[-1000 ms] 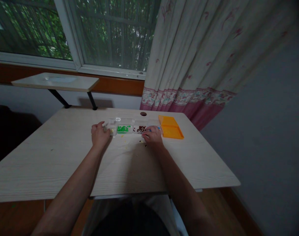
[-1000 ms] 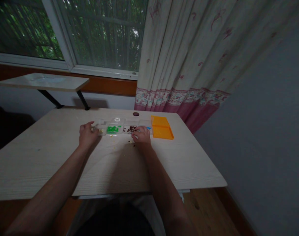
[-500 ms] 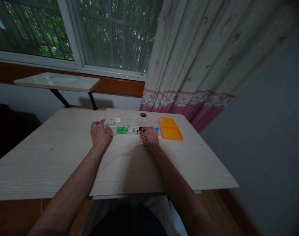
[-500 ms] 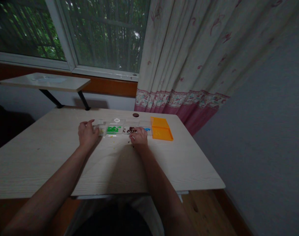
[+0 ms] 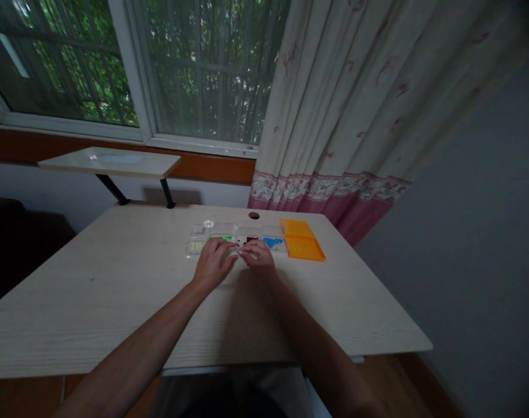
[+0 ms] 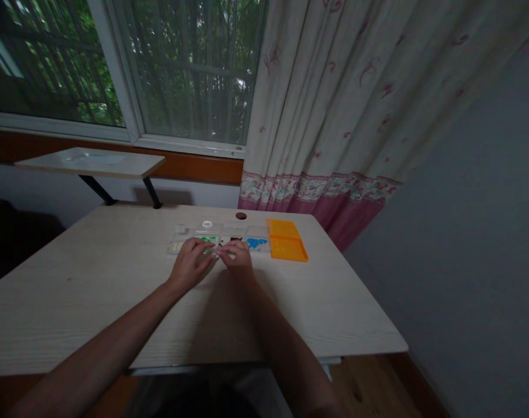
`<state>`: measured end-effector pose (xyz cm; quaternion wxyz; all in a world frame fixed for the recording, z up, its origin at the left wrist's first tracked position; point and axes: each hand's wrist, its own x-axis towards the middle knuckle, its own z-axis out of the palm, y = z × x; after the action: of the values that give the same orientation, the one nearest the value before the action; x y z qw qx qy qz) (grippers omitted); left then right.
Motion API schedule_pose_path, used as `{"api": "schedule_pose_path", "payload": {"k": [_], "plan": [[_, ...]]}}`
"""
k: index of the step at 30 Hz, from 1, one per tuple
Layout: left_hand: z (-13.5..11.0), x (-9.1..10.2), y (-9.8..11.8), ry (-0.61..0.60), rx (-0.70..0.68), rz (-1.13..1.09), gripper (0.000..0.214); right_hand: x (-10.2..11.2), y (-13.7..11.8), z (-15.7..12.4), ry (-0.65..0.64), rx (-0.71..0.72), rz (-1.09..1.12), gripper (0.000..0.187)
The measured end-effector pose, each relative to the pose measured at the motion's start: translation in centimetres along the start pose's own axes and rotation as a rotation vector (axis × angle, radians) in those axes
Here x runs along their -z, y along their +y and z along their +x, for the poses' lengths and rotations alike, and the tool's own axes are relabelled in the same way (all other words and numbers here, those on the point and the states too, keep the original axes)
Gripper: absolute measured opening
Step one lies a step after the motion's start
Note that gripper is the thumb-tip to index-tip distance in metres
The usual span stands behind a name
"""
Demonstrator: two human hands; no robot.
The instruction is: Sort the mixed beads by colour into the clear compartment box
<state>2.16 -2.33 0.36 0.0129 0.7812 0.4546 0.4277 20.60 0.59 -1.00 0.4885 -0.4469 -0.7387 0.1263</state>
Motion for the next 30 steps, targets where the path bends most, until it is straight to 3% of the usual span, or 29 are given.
{"api": "schedule_pose_path", "payload": {"k": [8,18,24,30], "plan": [[0.0,-0.1,-0.2,-0.022,-0.047,-0.026,0.023,-0.9,-0.2,-0.5,0.041,-0.038,0.088,0.019],[-0.1,0.0,-0.8,-0.053,-0.09,0.023,0.027,-0.6,-0.7,-0.8,0.022,0.072,0.082,0.02],[0.0,0.3,-1.2,-0.026,-0.022,-0.035,0.027,0.2,-0.4,-0.6,-0.01,0.102,-0.085,0.021],[0.6,1.9,-2.8,0.135,0.158,-0.003,0.027,3.0,1.8,-0.2,-0.038,-0.085,-0.443,0.013]]}}
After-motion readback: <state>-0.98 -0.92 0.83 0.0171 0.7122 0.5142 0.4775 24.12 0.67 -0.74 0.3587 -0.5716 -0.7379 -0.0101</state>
